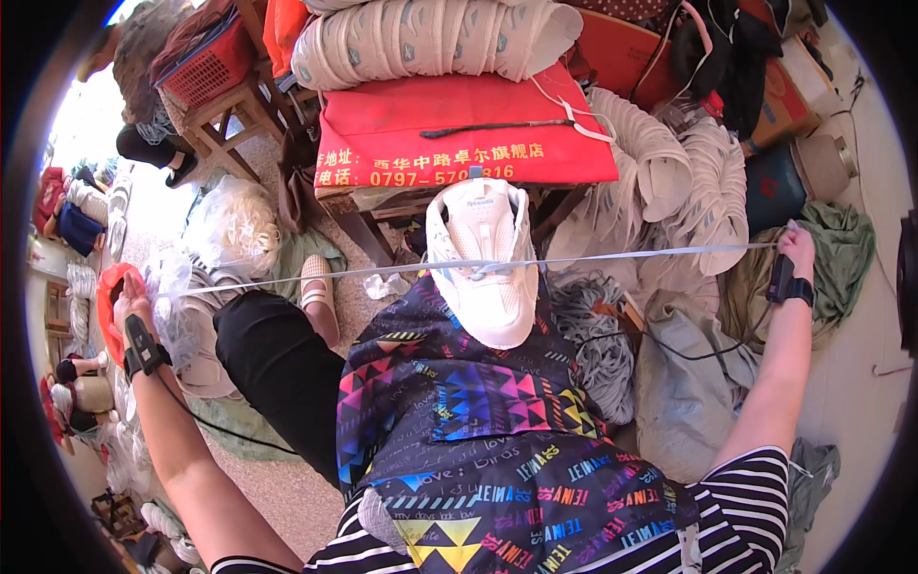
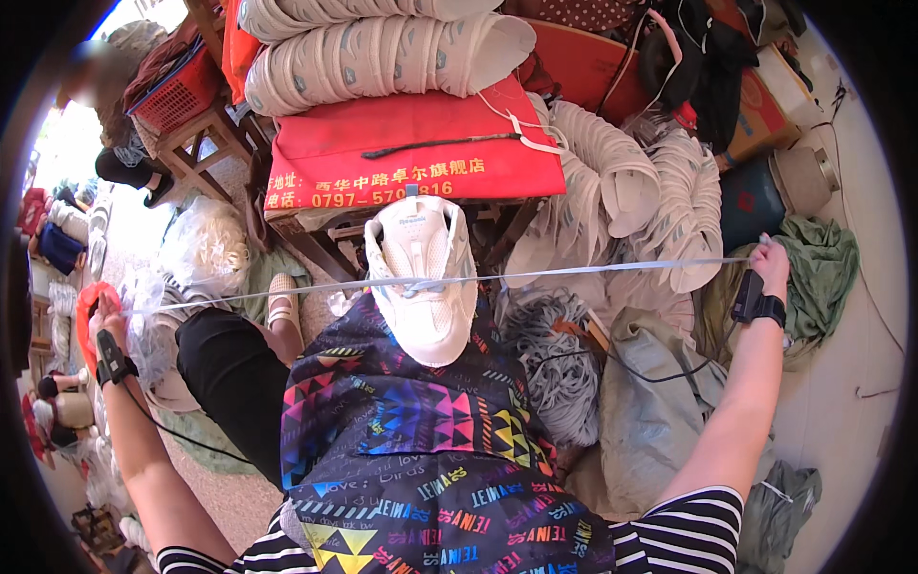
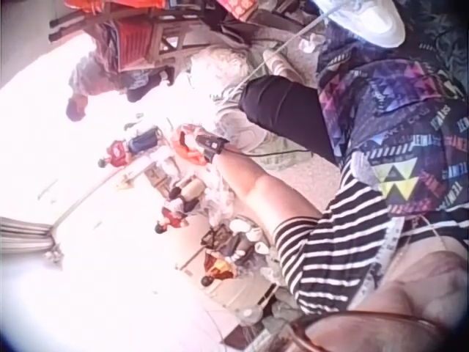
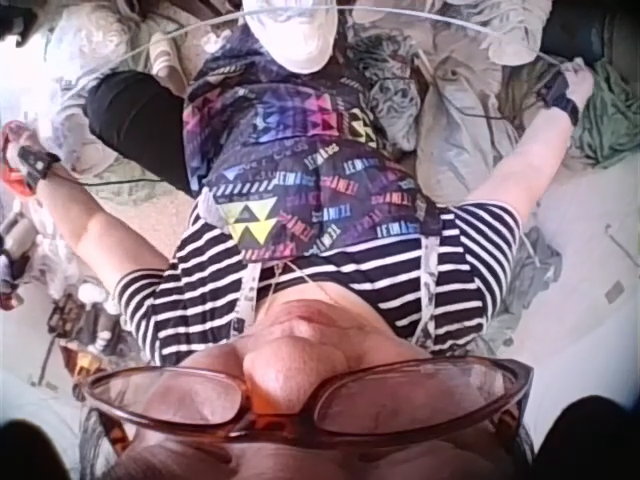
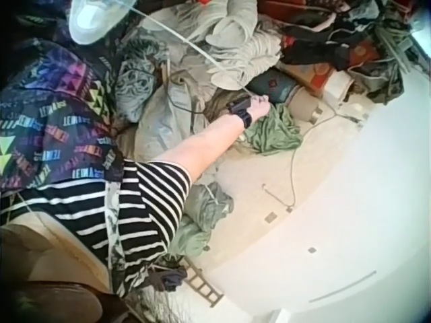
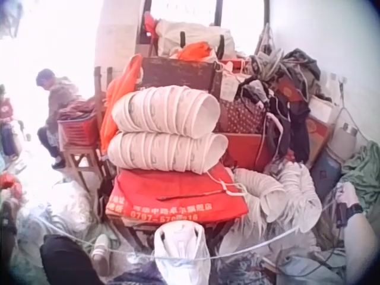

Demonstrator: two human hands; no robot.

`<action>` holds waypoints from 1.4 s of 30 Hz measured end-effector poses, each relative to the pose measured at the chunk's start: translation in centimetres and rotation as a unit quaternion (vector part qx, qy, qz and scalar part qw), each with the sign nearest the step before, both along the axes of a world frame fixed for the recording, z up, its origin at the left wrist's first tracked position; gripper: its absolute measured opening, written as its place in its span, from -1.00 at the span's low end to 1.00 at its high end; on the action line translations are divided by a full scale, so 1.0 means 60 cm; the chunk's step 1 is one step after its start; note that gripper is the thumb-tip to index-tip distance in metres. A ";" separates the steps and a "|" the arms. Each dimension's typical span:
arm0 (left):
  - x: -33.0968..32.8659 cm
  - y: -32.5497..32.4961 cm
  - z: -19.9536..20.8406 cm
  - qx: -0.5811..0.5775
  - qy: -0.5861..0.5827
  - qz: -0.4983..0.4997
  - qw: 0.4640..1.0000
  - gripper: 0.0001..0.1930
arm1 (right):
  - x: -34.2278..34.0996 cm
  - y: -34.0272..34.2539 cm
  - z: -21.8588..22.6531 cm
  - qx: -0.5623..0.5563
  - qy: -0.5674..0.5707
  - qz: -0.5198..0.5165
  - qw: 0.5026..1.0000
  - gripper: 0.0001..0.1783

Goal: Insert and thread laces through the eyelets of a shoe upper.

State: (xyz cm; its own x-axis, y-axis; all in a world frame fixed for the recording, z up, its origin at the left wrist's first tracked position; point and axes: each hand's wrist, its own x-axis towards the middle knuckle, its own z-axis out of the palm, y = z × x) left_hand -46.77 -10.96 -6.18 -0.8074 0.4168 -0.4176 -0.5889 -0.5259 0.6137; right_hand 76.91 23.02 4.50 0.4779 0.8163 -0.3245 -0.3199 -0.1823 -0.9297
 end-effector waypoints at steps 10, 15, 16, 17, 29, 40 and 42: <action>0.589 0.127 0.076 -0.144 0.364 -0.389 0.834 -0.66 | -0.458 -0.137 -0.097 -0.154 -0.182 0.330 0.913 -0.83; 0.797 0.147 0.082 -0.101 0.316 -0.523 0.785 -0.76 | -0.729 -0.250 -0.051 0.032 -0.109 0.513 0.851 -0.62; 0.814 0.148 0.061 -0.083 0.320 -0.531 0.780 -0.77 | -0.757 -0.265 -0.056 0.038 -0.067 0.526 0.847 -0.64; 0.828 0.149 0.045 -0.063 0.325 -0.540 0.774 -0.78 | -0.775 -0.279 -0.058 0.043 -0.026 0.537 0.842 -0.66; 0.888 0.127 0.075 -0.194 0.406 -0.609 0.653 -0.72 | -0.788 -0.301 -0.098 0.047 -0.177 0.559 0.809 -0.85; 0.882 0.120 0.060 -0.178 0.383 -0.589 0.689 -0.71 | -0.808 -0.290 -0.083 0.122 -0.394 0.517 0.750 -0.77; 0.886 0.123 0.075 -0.200 0.356 -0.605 0.684 -0.71 | -0.810 -0.285 -0.078 0.084 -0.415 0.518 0.743 -0.74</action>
